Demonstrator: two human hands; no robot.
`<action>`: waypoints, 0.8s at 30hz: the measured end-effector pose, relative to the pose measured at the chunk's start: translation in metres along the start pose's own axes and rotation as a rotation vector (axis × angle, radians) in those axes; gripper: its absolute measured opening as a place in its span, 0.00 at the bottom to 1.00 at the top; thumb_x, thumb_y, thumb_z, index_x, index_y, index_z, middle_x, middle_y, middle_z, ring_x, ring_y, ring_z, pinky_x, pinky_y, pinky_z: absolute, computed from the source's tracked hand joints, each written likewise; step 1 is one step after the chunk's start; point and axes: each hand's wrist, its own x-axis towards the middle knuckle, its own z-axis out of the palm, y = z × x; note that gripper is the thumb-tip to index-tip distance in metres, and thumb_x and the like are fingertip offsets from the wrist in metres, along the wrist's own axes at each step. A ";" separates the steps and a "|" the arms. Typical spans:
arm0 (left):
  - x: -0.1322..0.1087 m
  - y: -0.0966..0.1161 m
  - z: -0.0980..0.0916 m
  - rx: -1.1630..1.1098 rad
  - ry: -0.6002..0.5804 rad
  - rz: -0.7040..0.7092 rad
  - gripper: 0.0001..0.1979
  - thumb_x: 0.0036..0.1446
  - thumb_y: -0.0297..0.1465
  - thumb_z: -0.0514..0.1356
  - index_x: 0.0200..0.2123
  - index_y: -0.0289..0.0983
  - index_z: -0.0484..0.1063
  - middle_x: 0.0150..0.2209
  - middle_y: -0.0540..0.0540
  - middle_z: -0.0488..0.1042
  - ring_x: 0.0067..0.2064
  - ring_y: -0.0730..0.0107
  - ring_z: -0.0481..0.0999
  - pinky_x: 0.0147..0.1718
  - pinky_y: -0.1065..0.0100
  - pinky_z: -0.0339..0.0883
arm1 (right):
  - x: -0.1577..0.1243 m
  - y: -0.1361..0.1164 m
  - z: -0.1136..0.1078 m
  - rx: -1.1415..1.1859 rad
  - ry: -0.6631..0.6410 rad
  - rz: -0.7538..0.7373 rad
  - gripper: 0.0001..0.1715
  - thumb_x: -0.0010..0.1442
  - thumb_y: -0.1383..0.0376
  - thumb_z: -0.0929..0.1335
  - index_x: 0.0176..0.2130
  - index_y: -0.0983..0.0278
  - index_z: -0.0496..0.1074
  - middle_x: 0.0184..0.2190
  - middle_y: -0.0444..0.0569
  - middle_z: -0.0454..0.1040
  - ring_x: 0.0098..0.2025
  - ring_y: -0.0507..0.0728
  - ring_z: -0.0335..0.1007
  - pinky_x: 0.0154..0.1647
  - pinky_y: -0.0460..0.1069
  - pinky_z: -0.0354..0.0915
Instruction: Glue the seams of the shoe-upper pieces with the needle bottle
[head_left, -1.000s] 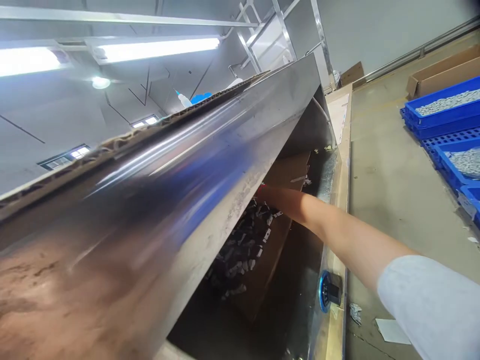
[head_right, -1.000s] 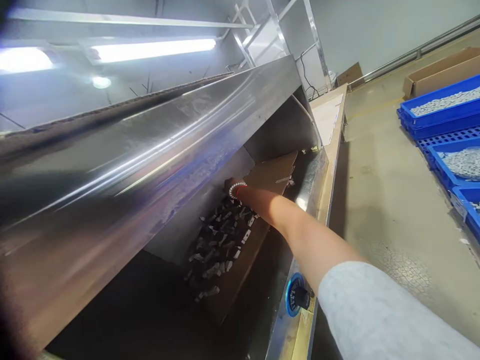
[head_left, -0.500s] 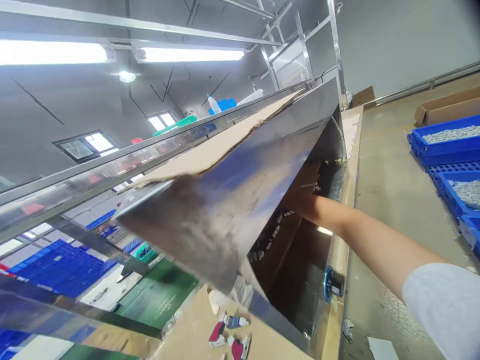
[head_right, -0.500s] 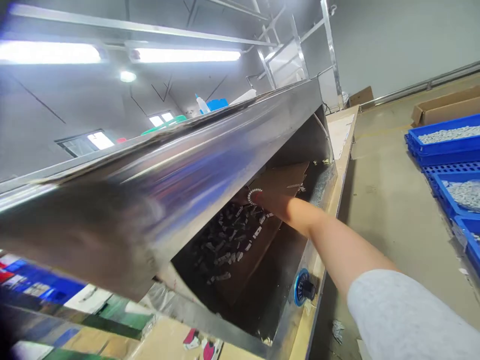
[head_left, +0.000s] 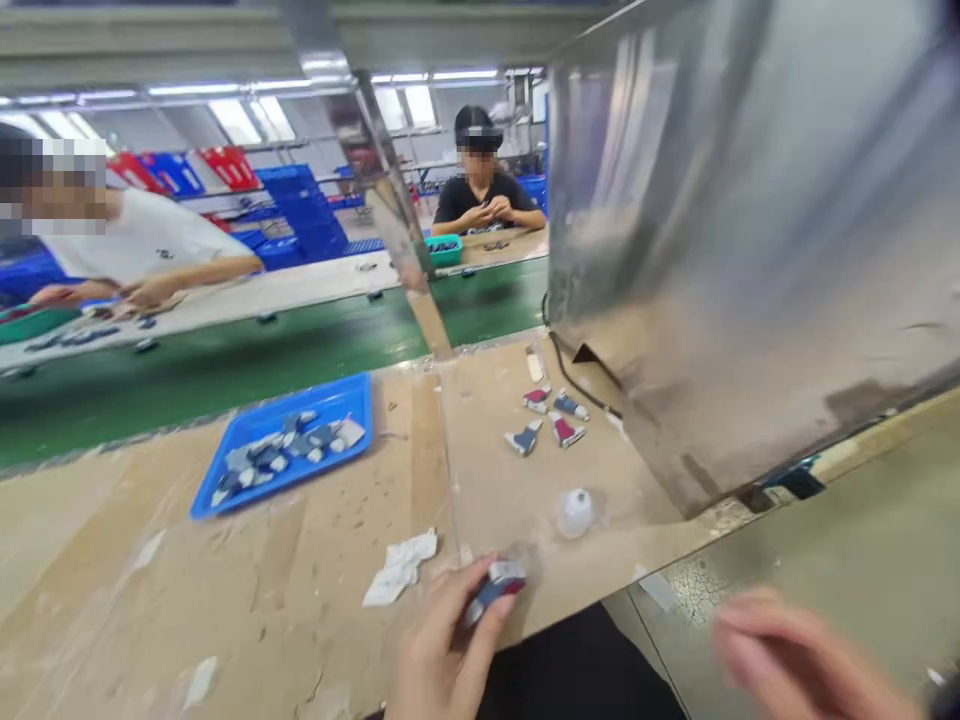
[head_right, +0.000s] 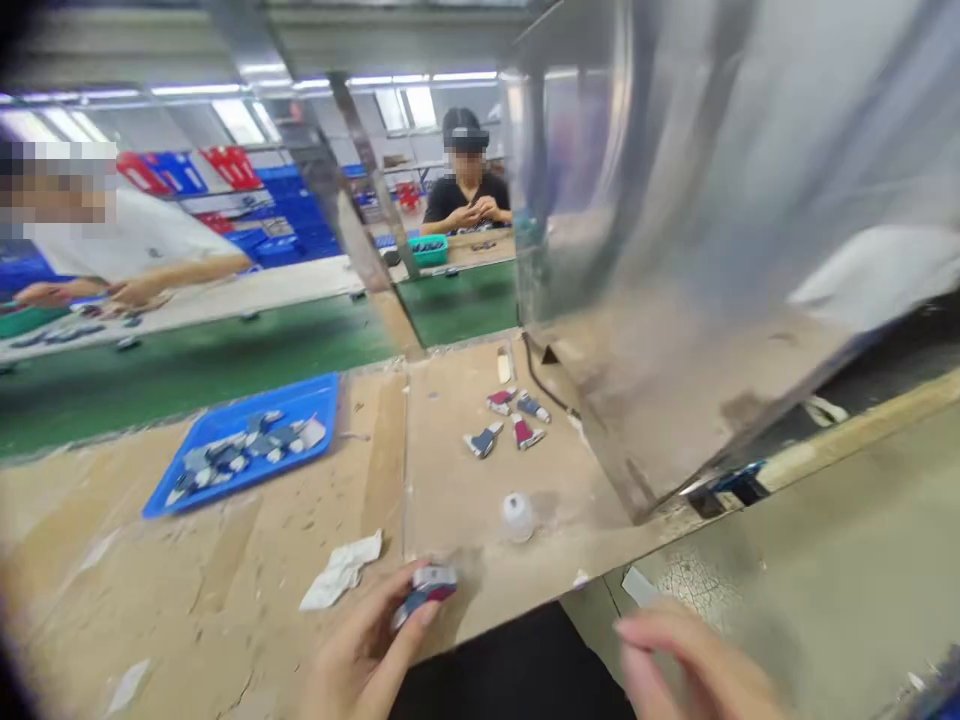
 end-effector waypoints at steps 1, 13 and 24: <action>0.001 -0.001 0.000 -0.004 -0.039 0.021 0.10 0.64 0.37 0.62 0.47 0.42 0.77 0.40 0.45 0.81 0.39 0.63 0.81 0.36 0.67 0.77 | -0.019 0.003 0.015 0.002 -0.100 0.010 0.04 0.61 0.62 0.71 0.39 0.54 0.78 0.29 0.46 0.78 0.29 0.58 0.75 0.30 0.51 0.70; 0.002 -0.001 0.019 0.098 0.094 0.163 0.05 0.67 0.30 0.58 0.45 0.39 0.73 0.38 0.45 0.78 0.41 0.61 0.77 0.40 0.61 0.72 | 0.022 0.007 0.105 -0.091 -0.520 0.225 0.39 0.61 0.50 0.72 0.64 0.59 0.58 0.60 0.57 0.69 0.61 0.66 0.66 0.63 0.64 0.61; -0.007 -0.001 0.024 0.103 0.141 0.243 0.07 0.63 0.21 0.62 0.44 0.33 0.76 0.45 0.41 0.81 0.48 0.61 0.80 0.48 0.62 0.73 | 0.008 0.011 0.095 0.320 -0.468 0.448 0.26 0.64 0.59 0.72 0.55 0.51 0.57 0.41 0.46 0.78 0.39 0.57 0.75 0.39 0.53 0.70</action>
